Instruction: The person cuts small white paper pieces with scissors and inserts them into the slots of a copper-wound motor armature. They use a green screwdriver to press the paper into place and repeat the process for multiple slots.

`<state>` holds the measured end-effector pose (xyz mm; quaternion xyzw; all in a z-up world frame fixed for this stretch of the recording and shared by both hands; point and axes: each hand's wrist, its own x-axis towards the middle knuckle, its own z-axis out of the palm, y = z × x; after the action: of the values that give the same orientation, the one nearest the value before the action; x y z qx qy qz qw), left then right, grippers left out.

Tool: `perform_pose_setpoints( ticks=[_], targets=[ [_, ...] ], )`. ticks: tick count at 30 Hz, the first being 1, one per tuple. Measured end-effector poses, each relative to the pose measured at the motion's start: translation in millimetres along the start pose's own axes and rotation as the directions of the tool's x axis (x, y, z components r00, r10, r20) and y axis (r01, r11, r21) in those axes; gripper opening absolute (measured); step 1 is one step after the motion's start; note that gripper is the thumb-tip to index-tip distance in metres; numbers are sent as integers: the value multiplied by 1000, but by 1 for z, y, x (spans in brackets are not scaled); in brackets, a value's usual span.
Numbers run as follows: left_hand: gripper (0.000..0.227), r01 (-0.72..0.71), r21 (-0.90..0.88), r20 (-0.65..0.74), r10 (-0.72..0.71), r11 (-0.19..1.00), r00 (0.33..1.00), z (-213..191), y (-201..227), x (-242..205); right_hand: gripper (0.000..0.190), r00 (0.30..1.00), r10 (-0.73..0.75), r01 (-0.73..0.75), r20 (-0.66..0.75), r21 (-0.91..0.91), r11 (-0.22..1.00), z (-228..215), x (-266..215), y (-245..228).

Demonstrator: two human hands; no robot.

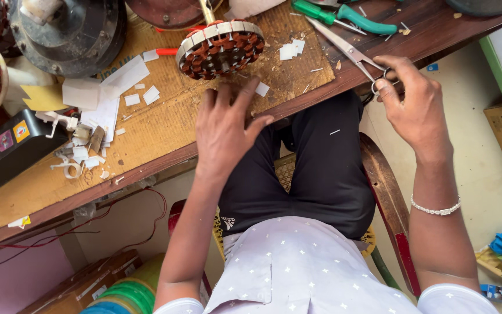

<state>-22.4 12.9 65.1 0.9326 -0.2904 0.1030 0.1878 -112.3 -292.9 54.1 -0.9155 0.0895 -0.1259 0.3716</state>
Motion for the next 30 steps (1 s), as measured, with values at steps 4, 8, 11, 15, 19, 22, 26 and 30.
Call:
perform_pose_setpoints(
  ticks=[4, 8, 11, 15, 19, 22, 26, 30],
  targets=[
    [62, -30, 8, -11, 30, 1000, 999, 6, 11, -10, 46, 995, 71, -77, 69, 97, 992, -3, -2, 14],
    [49, -106, 17, -116, 107, 994, 987, 20, 10, -27, 55, 958, 179, -283, 222, 662, 694, -4, -8, 30],
    [26, -143, -30, -195, 135, 989, 972, 33, 8, -35, 52, 966, 102, -259, 238, 889, 378, 6, -24, 37],
    [13, -124, -415, -308, -11, 902, 951, 37, 11, -44, 34, 931, 217, -366, 295, 756, 543, 32, -47, 40],
    [10, 157, -978, 102, -349, 134, 931, 27, 14, -42, 29, 857, 197, -498, 476, 667, 555, 50, -64, 26],
    [28, 267, -958, 287, -365, -105, 886, 22, 16, -41, 38, 765, 90, -569, 638, 603, 560, 59, -74, 7],
    [15, 262, -964, 229, -362, 45, 904, 28, 21, -44, 55, 681, -48, -575, 731, 573, 584, 68, -84, -18],
    [17, 224, -963, 157, -370, 147, 916, 33, 19, -46, 63, 681, -43, -527, 731, 531, 664, 73, -89, -34]
  ],
)
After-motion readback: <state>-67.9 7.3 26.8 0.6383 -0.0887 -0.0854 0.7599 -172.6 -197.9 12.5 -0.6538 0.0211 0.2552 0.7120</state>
